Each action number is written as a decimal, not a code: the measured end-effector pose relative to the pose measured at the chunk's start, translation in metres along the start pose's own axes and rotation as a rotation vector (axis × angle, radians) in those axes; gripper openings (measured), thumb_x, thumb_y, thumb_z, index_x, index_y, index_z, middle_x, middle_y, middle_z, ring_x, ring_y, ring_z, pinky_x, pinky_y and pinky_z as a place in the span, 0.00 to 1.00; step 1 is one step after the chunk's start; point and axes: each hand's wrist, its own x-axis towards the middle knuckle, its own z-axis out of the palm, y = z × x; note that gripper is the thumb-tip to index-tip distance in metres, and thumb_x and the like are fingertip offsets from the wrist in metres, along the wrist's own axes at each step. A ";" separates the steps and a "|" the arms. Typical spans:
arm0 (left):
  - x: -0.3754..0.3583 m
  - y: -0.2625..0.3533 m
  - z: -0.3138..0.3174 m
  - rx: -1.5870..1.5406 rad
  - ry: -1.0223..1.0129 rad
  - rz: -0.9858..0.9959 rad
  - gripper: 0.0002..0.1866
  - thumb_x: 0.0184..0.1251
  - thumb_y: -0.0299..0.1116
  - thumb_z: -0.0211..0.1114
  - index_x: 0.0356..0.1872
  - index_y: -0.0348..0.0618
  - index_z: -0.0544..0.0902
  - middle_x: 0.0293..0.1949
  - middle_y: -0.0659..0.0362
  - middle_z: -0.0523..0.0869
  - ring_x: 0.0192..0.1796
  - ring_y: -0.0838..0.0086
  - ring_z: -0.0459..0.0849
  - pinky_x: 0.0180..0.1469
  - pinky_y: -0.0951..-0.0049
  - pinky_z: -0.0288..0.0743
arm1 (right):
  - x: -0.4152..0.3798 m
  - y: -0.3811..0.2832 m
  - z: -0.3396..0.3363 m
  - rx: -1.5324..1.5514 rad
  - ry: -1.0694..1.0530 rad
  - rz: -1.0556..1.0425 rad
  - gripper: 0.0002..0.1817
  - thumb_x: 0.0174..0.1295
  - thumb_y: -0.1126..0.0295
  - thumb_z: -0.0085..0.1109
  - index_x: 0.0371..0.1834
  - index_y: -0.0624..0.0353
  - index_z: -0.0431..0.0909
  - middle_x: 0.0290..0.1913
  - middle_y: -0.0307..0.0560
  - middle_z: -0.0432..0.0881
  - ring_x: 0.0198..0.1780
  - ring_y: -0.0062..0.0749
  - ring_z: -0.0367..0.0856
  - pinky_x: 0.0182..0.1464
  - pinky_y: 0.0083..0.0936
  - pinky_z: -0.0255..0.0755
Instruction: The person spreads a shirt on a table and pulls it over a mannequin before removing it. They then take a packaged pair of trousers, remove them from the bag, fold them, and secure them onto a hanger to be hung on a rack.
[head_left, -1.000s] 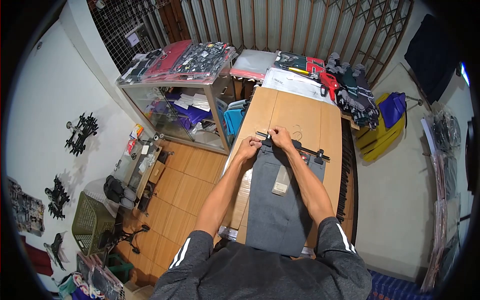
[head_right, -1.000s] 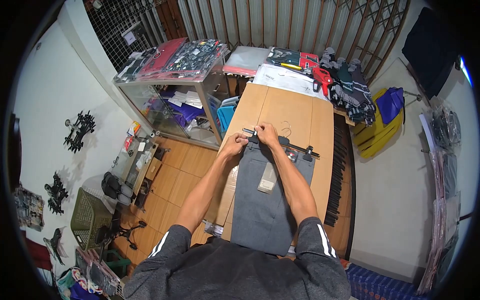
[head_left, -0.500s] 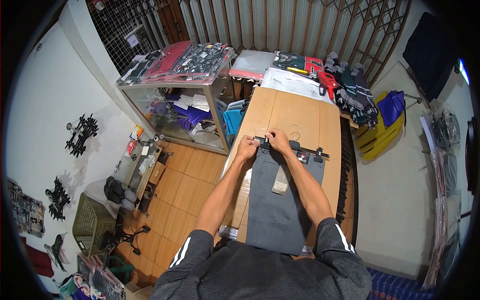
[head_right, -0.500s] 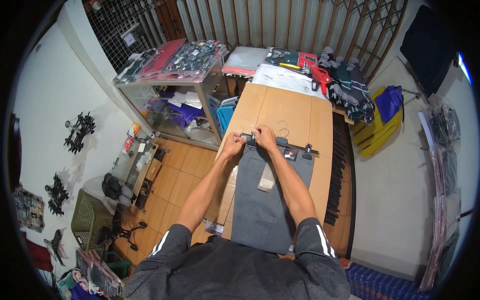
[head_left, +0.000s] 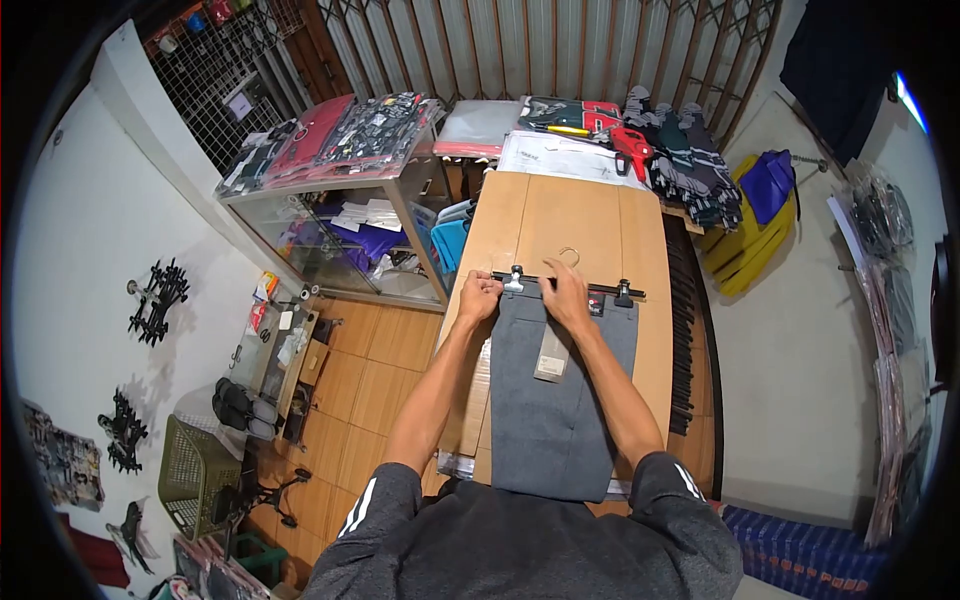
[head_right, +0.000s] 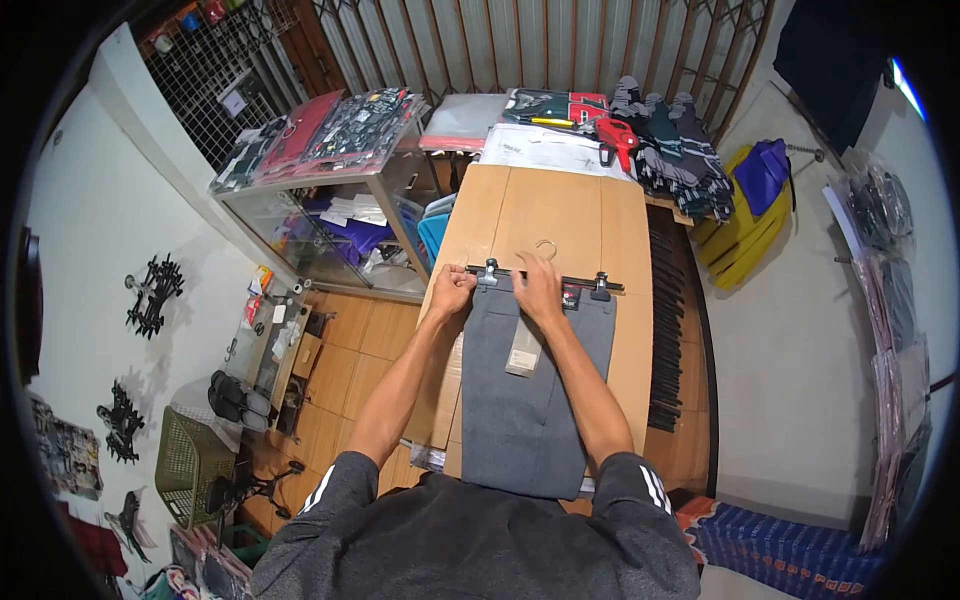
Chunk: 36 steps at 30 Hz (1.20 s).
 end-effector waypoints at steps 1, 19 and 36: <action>0.002 -0.008 0.000 -0.013 0.000 0.029 0.20 0.63 0.22 0.70 0.52 0.32 0.71 0.39 0.52 0.89 0.39 0.74 0.87 0.43 0.75 0.82 | -0.006 0.007 -0.013 0.007 0.026 0.025 0.23 0.61 0.67 0.64 0.60 0.60 0.78 0.57 0.59 0.82 0.61 0.53 0.77 0.65 0.47 0.67; -0.009 0.111 0.147 0.342 -0.360 0.490 0.21 0.63 0.38 0.70 0.50 0.32 0.80 0.44 0.44 0.87 0.46 0.57 0.86 0.51 0.61 0.80 | -0.067 0.076 -0.110 -0.180 0.017 0.772 0.29 0.54 0.51 0.73 0.55 0.53 0.78 0.49 0.46 0.88 0.54 0.45 0.85 0.55 0.46 0.75; 0.061 0.081 0.241 0.911 -0.716 0.289 0.41 0.77 0.64 0.43 0.34 0.31 0.88 0.36 0.34 0.87 0.47 0.41 0.86 0.56 0.51 0.76 | -0.070 0.085 -0.106 0.057 0.025 0.694 0.23 0.53 0.58 0.73 0.51 0.51 0.79 0.47 0.42 0.88 0.50 0.38 0.85 0.57 0.50 0.67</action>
